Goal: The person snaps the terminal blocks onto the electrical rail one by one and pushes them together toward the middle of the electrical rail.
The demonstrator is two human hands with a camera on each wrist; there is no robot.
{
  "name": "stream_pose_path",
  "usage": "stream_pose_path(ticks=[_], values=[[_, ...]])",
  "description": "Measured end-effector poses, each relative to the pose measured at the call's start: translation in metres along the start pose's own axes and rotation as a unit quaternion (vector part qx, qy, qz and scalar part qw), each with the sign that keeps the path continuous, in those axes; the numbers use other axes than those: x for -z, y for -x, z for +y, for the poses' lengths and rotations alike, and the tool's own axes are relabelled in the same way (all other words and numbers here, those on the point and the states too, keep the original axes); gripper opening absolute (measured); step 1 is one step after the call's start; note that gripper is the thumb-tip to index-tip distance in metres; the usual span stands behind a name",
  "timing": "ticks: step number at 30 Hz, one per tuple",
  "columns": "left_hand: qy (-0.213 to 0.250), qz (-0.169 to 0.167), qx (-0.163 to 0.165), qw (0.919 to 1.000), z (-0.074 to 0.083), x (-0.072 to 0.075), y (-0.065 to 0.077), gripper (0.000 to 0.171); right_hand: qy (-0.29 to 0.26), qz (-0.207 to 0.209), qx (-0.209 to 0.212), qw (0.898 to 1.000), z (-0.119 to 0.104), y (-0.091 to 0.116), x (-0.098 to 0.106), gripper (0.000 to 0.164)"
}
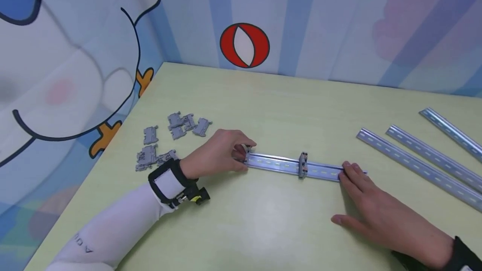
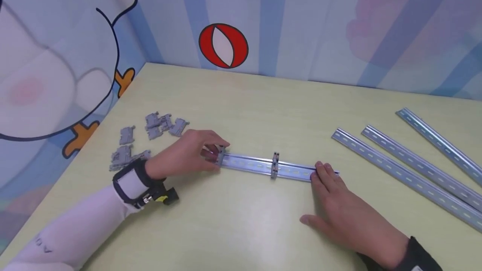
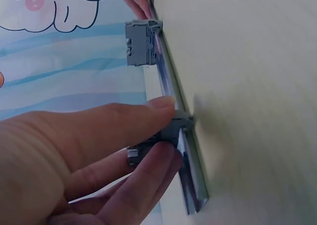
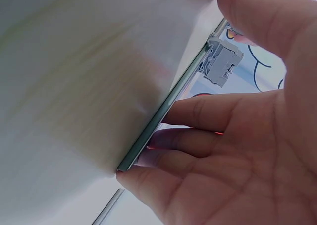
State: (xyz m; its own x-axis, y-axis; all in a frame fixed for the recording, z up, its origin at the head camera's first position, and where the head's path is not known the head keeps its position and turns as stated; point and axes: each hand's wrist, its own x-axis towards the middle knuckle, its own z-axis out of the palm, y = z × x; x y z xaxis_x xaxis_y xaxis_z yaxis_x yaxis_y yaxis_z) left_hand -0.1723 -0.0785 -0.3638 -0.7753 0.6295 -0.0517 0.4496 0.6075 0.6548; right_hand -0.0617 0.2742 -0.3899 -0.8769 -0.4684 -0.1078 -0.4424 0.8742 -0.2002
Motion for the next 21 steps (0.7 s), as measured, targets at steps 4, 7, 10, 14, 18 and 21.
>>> stream_pose_path(ticks=[4,7,10,14,18,21], values=[[0.008,0.01,-0.01,0.9999,0.002,-0.004,0.0,0.055,-0.003,-0.003,-0.003,1.0,0.0,0.0,0.001,0.1],[0.015,0.013,-0.014,0.9997,0.005,-0.007,-0.001,0.055,-0.004,-0.003,-0.001,1.0,0.0,0.0,0.002,0.1],[0.019,0.014,-0.021,0.9995,0.007,-0.01,-0.003,0.055,-0.005,-0.001,0.001,1.0,0.0,0.0,0.003,0.099],[0.017,0.017,-0.029,0.9993,0.008,-0.015,-0.007,0.056,-0.003,-0.002,0.002,1.0,0.0,0.0,0.003,0.1],[0.021,0.015,-0.029,0.9992,0.009,-0.019,-0.011,0.056,-0.002,-0.008,-0.001,1.0,0.0,0.0,0.002,0.1],[0.037,0.013,-0.024,0.9989,0.01,-0.023,-0.015,0.057,-0.002,-0.011,-0.003,1.0,0.001,0.0,0.001,0.101]])
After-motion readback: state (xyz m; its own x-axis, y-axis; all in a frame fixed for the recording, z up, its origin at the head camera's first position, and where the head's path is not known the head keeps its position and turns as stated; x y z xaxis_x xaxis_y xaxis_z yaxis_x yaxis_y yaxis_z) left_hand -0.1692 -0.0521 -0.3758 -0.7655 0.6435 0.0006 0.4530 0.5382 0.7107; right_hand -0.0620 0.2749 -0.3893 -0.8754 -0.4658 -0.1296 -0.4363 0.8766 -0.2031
